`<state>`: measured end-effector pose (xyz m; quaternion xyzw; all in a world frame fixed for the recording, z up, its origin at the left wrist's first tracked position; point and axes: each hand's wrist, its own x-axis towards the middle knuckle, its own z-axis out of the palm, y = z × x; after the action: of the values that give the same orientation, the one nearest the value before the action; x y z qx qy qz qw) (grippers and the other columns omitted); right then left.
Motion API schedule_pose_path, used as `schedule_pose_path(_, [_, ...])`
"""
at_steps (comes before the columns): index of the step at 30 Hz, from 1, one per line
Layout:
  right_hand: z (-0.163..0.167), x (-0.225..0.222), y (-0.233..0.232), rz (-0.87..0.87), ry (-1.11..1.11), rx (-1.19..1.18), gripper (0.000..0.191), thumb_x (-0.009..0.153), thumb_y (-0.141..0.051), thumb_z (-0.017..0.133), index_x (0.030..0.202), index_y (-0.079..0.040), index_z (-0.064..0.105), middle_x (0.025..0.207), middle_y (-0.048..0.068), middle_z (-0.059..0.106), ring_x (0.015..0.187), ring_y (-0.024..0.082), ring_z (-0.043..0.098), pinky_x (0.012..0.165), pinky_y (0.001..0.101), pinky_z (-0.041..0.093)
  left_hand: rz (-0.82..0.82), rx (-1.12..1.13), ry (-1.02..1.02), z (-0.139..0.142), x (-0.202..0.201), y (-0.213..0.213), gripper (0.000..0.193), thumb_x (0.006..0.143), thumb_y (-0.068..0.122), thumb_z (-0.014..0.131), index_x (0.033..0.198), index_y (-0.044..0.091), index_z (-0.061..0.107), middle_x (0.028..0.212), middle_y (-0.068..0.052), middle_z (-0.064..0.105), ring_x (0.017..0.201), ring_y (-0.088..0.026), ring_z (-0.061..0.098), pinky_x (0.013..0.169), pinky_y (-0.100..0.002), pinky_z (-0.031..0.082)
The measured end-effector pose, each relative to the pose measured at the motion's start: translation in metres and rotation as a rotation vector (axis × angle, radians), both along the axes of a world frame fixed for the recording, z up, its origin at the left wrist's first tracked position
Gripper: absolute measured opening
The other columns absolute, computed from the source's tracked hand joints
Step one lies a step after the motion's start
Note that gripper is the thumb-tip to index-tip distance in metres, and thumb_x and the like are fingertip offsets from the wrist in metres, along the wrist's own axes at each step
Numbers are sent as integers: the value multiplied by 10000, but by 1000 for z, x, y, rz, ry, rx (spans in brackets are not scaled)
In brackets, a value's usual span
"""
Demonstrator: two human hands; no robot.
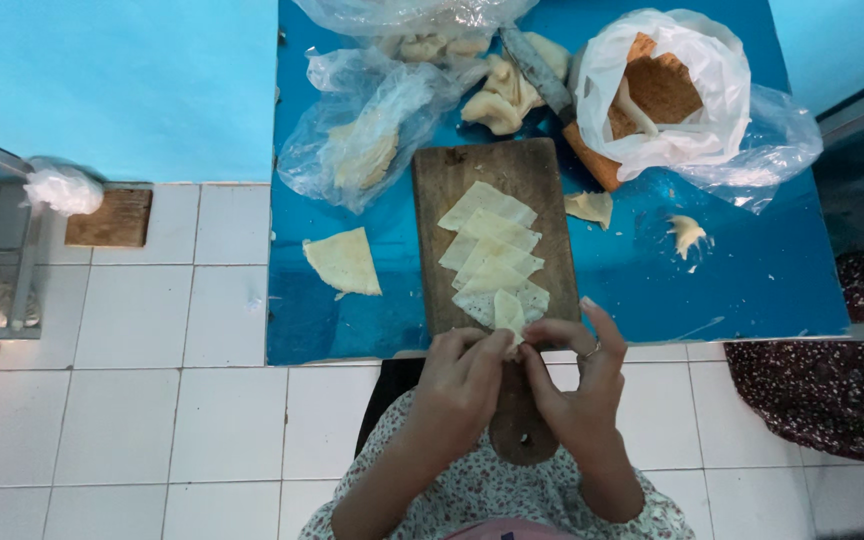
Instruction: The person stacks square pastry wrappers on a wooden board, spoons brown filling from a plastic bag onto a wrapper, folds the wrapper over the filling into a triangular parcel, and places the folded parcels into a plastic bag. The person repeats this filling and folding cycle throughout the episode.
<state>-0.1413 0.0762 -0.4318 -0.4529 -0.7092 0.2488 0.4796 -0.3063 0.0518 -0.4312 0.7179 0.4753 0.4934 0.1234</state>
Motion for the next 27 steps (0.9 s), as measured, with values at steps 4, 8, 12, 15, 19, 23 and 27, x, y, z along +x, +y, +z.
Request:
schedule_pose_path(4, [0,3,5,49,-43,-1,859,855,96,775,1521,-38,248,1097,152,719,993,209,728,871,346,566,-125,16,98,2,-15,4,448,849,3,677,1283,-80,603,1143,-173,677,1060,-339,632,901,-453,510])
schedule_pose_path(8, [5,17,14,240,-72,-57,858,835,81,779,1507,-44,259,1142,159,725,1043,235,742,900,363,617,-207,8,162,6,-30,6,473,832,2,668,1293,-85,607,1201,-185,672,1113,-350,634,949,-453,530])
schedule_pose_path(12, [7,32,27,391,-117,-47,869,833,65,786,1510,-43,251,1173,160,732,1073,258,755,925,375,616,-285,19,199,7,-41,10,519,813,15,658,1322,-69,610,1266,-170,677,1151,-348,632,994,-451,529])
schedule_pose_path(15, [4,36,34,417,-196,32,849,836,44,797,1498,-48,274,1134,138,755,1057,248,766,940,385,602,-342,27,215,3,-46,16,516,825,21,657,1332,-60,613,1257,-155,678,1135,-335,636,992,-447,536])
schedule_pose_path(19, [0,38,41,440,-276,115,806,827,29,807,1462,-77,323,1096,107,773,1046,231,767,1042,450,560,-356,76,201,-4,-48,25,516,813,37,659,1316,-67,610,1219,-161,683,1098,-334,643,965,-439,542])
schedule_pose_path(23, [-2,38,45,493,-251,160,837,816,-7,844,1469,-66,322,1138,112,759,1090,257,760,960,406,591,-278,70,74,-8,-41,24,427,819,11,680,1237,-59,622,1120,-161,676,1022,-337,658,903,-442,538])
schedule_pose_path(27, [-4,34,48,474,-267,252,794,818,-5,850,1444,-81,367,1131,104,762,1078,276,757,935,404,600,-194,47,-43,-7,-33,22,308,887,-33,702,1183,-47,621,1068,-151,668,989,-339,664,873,-443,539])
